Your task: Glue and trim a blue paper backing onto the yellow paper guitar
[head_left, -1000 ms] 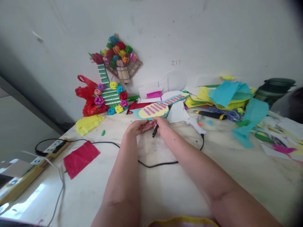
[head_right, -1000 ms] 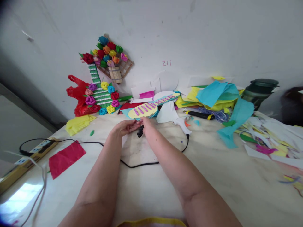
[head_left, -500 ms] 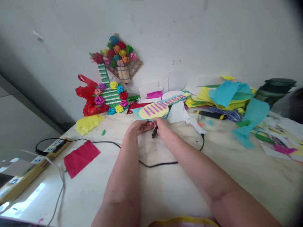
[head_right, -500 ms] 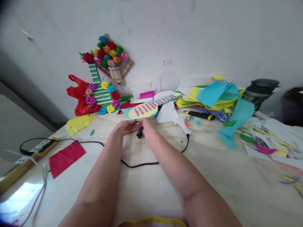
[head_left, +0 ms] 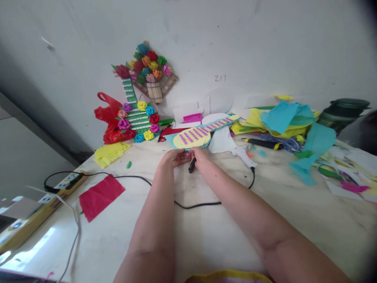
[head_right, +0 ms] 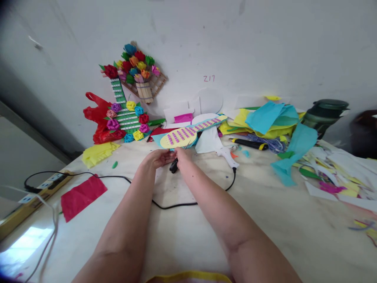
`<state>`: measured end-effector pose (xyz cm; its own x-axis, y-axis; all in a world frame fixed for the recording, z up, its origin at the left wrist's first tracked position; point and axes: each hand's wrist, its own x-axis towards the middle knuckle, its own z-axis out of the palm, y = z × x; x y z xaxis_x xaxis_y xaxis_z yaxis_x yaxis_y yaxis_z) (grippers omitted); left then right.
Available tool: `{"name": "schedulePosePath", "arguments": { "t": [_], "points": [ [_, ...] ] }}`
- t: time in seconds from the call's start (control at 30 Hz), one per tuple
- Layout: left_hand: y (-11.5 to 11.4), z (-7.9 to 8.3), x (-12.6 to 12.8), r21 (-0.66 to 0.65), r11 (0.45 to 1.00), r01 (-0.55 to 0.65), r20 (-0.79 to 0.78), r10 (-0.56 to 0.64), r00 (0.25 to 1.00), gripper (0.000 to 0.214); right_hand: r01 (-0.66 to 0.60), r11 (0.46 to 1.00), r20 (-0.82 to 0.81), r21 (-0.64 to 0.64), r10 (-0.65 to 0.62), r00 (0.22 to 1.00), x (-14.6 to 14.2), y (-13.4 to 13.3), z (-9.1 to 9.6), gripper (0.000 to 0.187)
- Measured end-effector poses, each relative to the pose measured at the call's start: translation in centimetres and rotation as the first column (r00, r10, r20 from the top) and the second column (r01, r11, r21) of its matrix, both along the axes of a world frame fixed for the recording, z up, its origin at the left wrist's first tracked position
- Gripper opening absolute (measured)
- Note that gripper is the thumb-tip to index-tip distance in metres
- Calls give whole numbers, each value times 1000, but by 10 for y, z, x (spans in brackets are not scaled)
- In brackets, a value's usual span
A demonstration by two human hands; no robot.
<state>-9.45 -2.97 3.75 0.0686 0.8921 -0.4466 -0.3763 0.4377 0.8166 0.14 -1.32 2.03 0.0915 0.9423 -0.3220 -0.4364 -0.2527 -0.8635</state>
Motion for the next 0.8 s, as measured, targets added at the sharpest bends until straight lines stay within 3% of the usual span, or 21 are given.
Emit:
{"name": "schedulePosePath", "arguments": {
  "t": [0.17, 0.27, 0.3, 0.37, 0.43, 0.47, 0.53, 0.6, 0.63, 0.7, 0.8],
  "points": [
    [1, 3, 4, -16, 999, -50, -65, 49, 997, 18, 6, 997, -33, -71, -8, 999, 2, -9, 7, 13],
    [5, 1, 1, -8, 997, -83, -94, 82, 992, 16, -197, 978, 66, -63, 201, 977, 10, -19, 16, 16],
    [6, -1, 0, -8, 995, -97, -111, 96, 989, 15, -337, 937, 128, -96, 347, 929, 14, -22, 19, 19],
    [8, -4, -3, -7, 992, -128, -150, 126, 981, 12, -599, 786, 221, -154, 618, 754, 20, -27, 26, 26],
    [10, -8, -6, 15, 990, -141, -168, 142, 975, 12, -696, 711, 305, -100, 687, 659, 24, -29, 32, 25],
    [11, -9, -7, 32, 990, -141, -166, 144, 975, 12, -683, 728, 390, -64, 648, 654, 24, -29, 35, 23],
    [11, -11, -7, 57, 990, -128, -152, 135, 979, 14, -577, 816, 632, 40, 426, 647, 25, -27, 38, 18],
    [10, -12, -7, 69, 991, -115, -134, 123, 983, 15, -468, 866, 849, 175, 107, 517, 25, -23, 39, 16],
    [9, -11, -6, 71, 991, -113, -132, 122, 984, 16, -447, 865, 909, 228, -24, 416, 25, -20, 38, 17],
    [7, -9, -4, 82, 989, -122, -141, 133, 981, 18, -482, 836, 957, 262, -163, 238, 26, -16, 35, 22],
    [3, -6, -1, 96, 985, -142, -177, 157, 972, 18, -601, 773, 978, 204, -187, 91, 25, -11, 28, 36]
  ]
}}
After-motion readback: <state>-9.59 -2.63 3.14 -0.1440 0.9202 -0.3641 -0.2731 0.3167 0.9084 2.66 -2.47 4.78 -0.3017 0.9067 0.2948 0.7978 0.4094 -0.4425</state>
